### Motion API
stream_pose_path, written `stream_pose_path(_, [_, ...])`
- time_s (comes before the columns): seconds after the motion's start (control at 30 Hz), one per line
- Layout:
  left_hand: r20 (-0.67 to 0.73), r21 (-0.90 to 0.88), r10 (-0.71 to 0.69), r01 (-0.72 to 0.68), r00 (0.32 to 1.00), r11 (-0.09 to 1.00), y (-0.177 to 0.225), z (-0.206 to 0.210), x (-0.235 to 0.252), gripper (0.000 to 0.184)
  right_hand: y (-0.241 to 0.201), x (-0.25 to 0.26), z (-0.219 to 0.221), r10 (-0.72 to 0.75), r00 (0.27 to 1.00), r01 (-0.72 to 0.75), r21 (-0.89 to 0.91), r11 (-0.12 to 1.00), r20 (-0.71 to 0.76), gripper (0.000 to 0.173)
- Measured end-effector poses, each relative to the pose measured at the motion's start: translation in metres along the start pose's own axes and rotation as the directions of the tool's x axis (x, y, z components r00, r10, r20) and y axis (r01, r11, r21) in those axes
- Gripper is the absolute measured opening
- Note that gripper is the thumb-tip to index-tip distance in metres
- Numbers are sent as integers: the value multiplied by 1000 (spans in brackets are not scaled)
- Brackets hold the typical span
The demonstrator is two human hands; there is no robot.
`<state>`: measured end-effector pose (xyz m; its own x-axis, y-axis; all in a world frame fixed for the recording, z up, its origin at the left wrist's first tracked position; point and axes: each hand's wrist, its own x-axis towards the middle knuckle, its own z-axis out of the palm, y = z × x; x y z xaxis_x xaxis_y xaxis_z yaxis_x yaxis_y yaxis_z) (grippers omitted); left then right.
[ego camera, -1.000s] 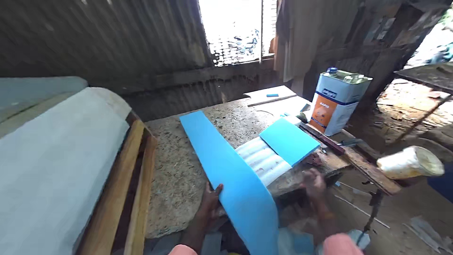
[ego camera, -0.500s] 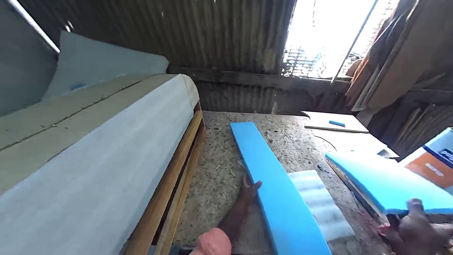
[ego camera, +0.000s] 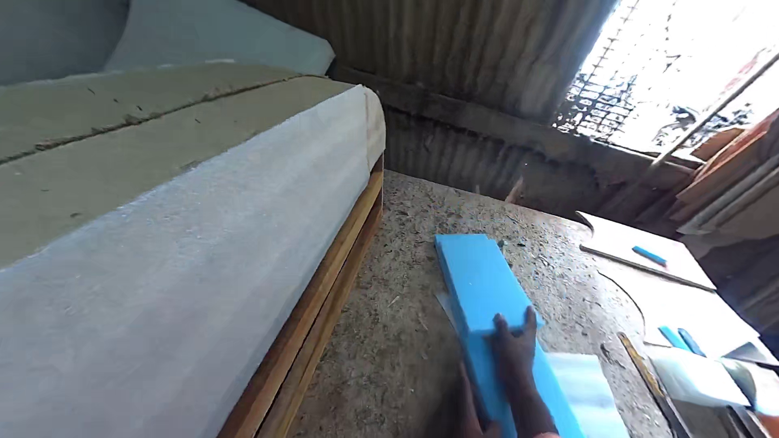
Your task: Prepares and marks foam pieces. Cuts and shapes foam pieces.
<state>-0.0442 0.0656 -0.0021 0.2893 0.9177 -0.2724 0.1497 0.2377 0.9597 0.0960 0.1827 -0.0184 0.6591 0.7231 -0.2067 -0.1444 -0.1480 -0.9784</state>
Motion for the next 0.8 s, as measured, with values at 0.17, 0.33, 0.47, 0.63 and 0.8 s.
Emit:
stream_pose_path(0.17, [-345, -97, 114, -156, 932, 983, 20, -66, 142, 73, -10, 6, 5, 118, 993, -118, 3, 993, -9, 87])
stream_pose_path(0.33, [-251, 87, 102, -83, 963, 993, 49, -101, 295, 77, -19, 10, 14, 138, 990, -139, -142, 980, -14, 86])
stream_pose_path(0.47, [-134, 136, 4, 14, 991, 991, 69, -122, 367, 59, -20, 8, 15, 160, 987, -158, -185, 970, -2, 90])
stream_pose_path(0.63, [-32, 308, 14, -3, 999, 951, 86, -132, 389, 38, -21, 14, 13, 227, 972, -196, -334, 922, 56, 101])
stream_pose_path(0.8, [12, 494, 56, -55, 998, 868, 87, -131, 397, 33, -20, 32, 10, 235, 963, -104, -621, 777, 134, 105])
